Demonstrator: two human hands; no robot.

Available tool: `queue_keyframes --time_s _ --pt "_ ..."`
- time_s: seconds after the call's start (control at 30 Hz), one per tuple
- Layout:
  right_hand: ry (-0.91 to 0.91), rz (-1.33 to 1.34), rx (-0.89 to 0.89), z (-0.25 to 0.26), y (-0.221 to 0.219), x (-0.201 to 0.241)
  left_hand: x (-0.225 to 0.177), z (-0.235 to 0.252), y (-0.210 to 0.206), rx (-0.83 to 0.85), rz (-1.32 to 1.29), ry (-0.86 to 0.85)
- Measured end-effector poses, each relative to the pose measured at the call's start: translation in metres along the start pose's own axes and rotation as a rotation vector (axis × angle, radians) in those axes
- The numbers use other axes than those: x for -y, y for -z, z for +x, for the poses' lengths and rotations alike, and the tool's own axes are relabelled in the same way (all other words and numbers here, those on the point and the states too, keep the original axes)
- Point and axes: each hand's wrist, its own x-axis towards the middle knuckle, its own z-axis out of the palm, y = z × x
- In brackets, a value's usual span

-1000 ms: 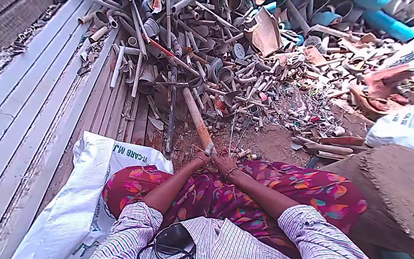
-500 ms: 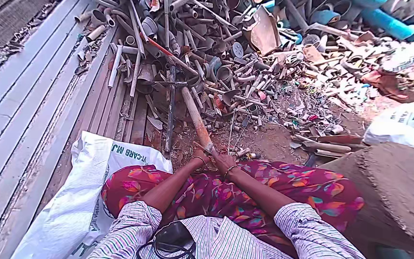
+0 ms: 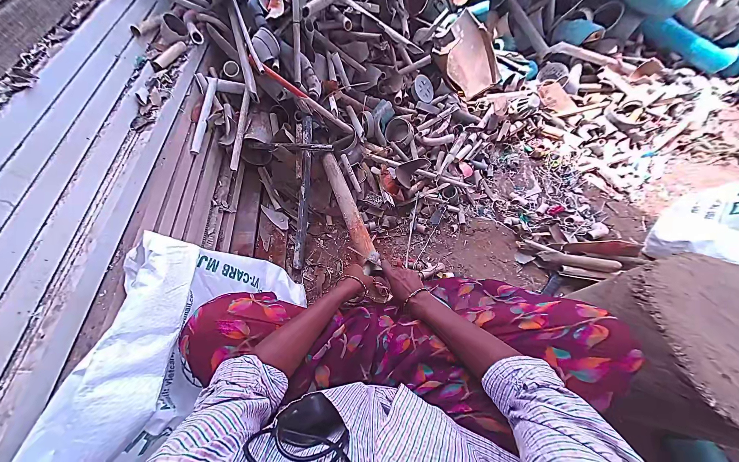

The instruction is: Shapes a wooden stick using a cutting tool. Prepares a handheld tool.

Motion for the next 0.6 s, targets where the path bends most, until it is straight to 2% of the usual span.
queue_keyframes --time_s 0.2,0.33,0.47,0.6 --pt "0.018 0.007 -0.007 -0.003 -0.001 0.003 0.000 0.002 0.002 -0.001 0.018 -0.006" --pt "-0.049 0.011 0.006 0.000 0.007 0.004 -0.001 0.004 0.002 -0.014 0.000 -0.016" --pt "-0.007 0.008 -0.008 -0.004 0.000 0.002 -0.001 -0.001 0.000 -0.007 0.001 -0.008" --pt "-0.161 0.104 0.033 0.006 0.016 -0.008 0.000 0.003 -0.001 -0.001 0.017 -0.014"
